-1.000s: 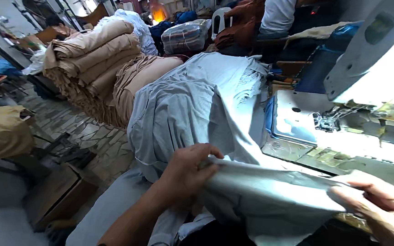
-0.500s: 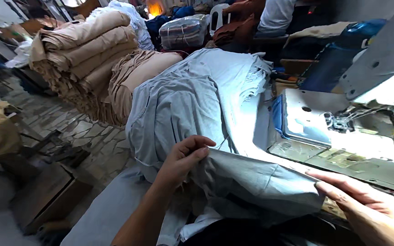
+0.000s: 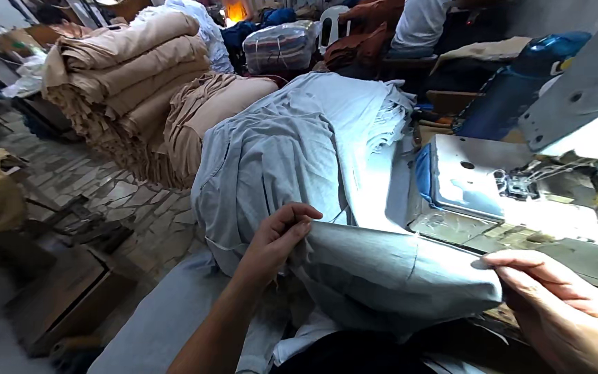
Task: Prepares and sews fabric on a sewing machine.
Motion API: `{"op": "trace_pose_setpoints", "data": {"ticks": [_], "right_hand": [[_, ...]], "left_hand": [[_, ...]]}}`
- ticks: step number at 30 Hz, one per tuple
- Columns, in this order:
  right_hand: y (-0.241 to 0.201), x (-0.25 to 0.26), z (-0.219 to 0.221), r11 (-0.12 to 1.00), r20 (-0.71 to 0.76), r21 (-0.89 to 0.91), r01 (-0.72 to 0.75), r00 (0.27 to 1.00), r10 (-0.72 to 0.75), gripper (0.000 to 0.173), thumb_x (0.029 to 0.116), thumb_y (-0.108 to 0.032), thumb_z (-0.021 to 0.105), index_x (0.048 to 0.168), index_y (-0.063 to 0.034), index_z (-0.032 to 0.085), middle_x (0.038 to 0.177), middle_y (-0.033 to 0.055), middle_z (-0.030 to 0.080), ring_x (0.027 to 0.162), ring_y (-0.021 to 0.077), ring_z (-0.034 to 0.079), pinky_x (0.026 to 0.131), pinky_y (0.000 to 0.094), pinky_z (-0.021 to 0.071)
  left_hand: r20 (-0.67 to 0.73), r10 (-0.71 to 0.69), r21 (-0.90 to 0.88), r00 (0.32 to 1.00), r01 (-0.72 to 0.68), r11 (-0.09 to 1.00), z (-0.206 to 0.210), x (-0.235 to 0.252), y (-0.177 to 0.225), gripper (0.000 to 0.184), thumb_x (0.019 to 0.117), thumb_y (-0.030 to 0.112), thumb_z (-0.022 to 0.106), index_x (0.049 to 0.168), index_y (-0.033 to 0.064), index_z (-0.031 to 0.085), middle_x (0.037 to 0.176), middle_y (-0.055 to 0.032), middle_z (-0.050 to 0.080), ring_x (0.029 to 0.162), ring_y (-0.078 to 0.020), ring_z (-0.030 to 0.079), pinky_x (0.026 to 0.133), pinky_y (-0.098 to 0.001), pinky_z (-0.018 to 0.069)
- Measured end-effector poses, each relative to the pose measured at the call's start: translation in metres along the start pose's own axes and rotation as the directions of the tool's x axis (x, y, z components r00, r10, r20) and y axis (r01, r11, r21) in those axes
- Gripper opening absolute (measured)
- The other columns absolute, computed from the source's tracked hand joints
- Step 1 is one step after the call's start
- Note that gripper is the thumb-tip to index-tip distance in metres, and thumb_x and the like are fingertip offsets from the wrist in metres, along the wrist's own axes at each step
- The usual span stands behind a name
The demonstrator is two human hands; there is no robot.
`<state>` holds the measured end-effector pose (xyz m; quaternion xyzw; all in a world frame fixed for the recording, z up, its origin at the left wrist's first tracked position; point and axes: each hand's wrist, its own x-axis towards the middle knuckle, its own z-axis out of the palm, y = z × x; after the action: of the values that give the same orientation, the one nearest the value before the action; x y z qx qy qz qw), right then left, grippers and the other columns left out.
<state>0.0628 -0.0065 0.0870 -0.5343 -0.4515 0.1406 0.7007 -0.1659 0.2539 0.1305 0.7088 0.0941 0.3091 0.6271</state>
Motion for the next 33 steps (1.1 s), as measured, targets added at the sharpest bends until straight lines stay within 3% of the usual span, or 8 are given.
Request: {"op": "trace_pose_setpoints", "data": {"ticks": [4, 11, 18, 22, 24, 26, 29, 33], "right_hand": [[0.000, 0.007, 0.007, 0.998, -0.050, -0.046, 0.030, 0.998, -0.033, 0.022, 0.1033, -0.019, 0.056, 0.109, -0.0257, 0.075, 0.101, -0.0168, 0.073, 0.086, -0.0061, 0.065, 0.076, 0.0109, 0.0537], [-0.004, 0.007, 0.015, 0.999, -0.051, 0.003, -0.038, 0.998, 0.038, 0.023, 0.0857, -0.014, 0.080, 0.108, -0.0182, 0.080, 0.100, -0.0081, 0.070, 0.089, 0.0015, 0.067, 0.079, 0.0178, 0.0597], [-0.004, -0.007, 0.015, 0.917, -0.132, -0.369, 0.151, 0.968, -0.213, 0.013, 0.0888, -0.010, 0.075, 0.099, -0.0113, 0.082, 0.091, -0.0051, 0.060, 0.085, -0.0041, 0.058, 0.075, 0.0076, 0.0506], [-0.008, -0.017, 0.005, 0.671, -0.054, -0.664, 0.330, 0.874, -0.483, 0.012, 0.0945, -0.018, 0.072, 0.095, -0.0109, 0.082, 0.095, 0.0040, 0.063, 0.094, 0.0046, 0.059, 0.084, 0.0158, 0.0482], [-0.022, -0.025, 0.000, 0.667, -0.021, -0.646, 0.371, 0.865, -0.501, 0.016, 0.1005, -0.020, 0.065, 0.095, -0.0094, 0.077, 0.104, 0.0054, 0.063, 0.107, 0.0081, 0.057, 0.094, 0.0196, 0.0471], [-0.031, -0.030, -0.006, 0.761, -0.043, -0.553, 0.339, 0.901, -0.432, 0.021, 0.1061, -0.022, 0.056, 0.095, -0.0080, 0.066, 0.103, 0.0007, 0.062, 0.108, 0.0032, 0.056, 0.095, 0.0177, 0.0467], [-0.015, -0.031, -0.013, 0.991, -0.227, -0.123, 0.059, 0.970, -0.086, 0.021, 0.1018, -0.015, 0.057, 0.084, -0.0109, 0.067, 0.079, -0.0103, 0.064, 0.078, -0.0089, 0.059, 0.072, 0.0101, 0.0493], [0.020, -0.027, -0.025, 0.953, -0.205, 0.205, -0.222, 0.942, 0.264, 0.031, 0.0984, -0.009, 0.056, 0.069, -0.0178, 0.062, 0.067, -0.0148, 0.057, 0.064, -0.0077, 0.052, 0.062, 0.0130, 0.0443]], "left_hand": [[-0.001, 0.068, 0.087, 0.998, -0.068, 0.994, 0.003, -0.001, 0.002, 0.022, 0.1034, 0.013, 0.052, 0.107, 0.0184, 0.072, 0.095, 0.0111, 0.070, 0.086, 0.0027, 0.064, 0.080, -0.0182, 0.0550], [0.053, 0.250, 0.364, 0.967, -0.252, 0.897, 0.007, 0.002, -0.003, 0.021, 0.0889, 0.036, 0.077, 0.110, 0.0319, 0.075, 0.096, 0.0173, 0.063, 0.088, 0.0059, 0.060, 0.077, -0.0109, 0.0517], [0.044, 0.450, 0.505, 0.892, -0.409, 0.761, 0.025, 0.000, 0.006, 0.008, 0.0914, 0.027, 0.075, 0.097, 0.0261, 0.080, 0.086, 0.0163, 0.055, 0.081, 0.0099, 0.050, 0.072, -0.0056, 0.0399], [0.095, 0.408, 0.337, 0.908, -0.415, 0.845, 0.040, 0.019, 0.008, 0.007, 0.0970, 0.037, 0.068, 0.103, 0.0374, 0.073, 0.109, 0.0226, 0.060, 0.106, 0.0053, 0.059, 0.091, -0.0142, 0.0504], [0.089, 0.288, 0.055, 0.953, -0.293, 0.954, 0.065, 0.036, 0.020, 0.008, 0.0984, 0.033, 0.066, 0.101, 0.0340, 0.073, 0.102, 0.0186, 0.070, 0.094, 0.0024, 0.067, 0.082, -0.0170, 0.0564], [0.115, 0.261, 0.005, 0.958, -0.263, 0.965, 0.095, 0.056, 0.041, 0.012, 0.1022, 0.026, 0.059, 0.100, 0.0298, 0.071, 0.092, 0.0174, 0.070, 0.081, 0.0047, 0.066, 0.071, -0.0132, 0.0553], [0.279, 0.382, 0.389, 0.881, -0.468, 0.794, 0.134, 0.115, 0.044, 0.008, 0.0982, 0.010, 0.058, 0.099, 0.0094, 0.066, 0.094, 0.0076, 0.067, 0.086, 0.0050, 0.063, 0.079, -0.0131, 0.0523], [0.547, 0.164, 0.615, 0.821, -0.527, 0.587, 0.184, 0.198, -0.022, 0.023, 0.0960, 0.017, 0.063, 0.091, -0.0028, 0.072, 0.088, -0.0158, 0.068, 0.086, -0.0256, 0.066, 0.078, -0.0466, 0.0519]]}}
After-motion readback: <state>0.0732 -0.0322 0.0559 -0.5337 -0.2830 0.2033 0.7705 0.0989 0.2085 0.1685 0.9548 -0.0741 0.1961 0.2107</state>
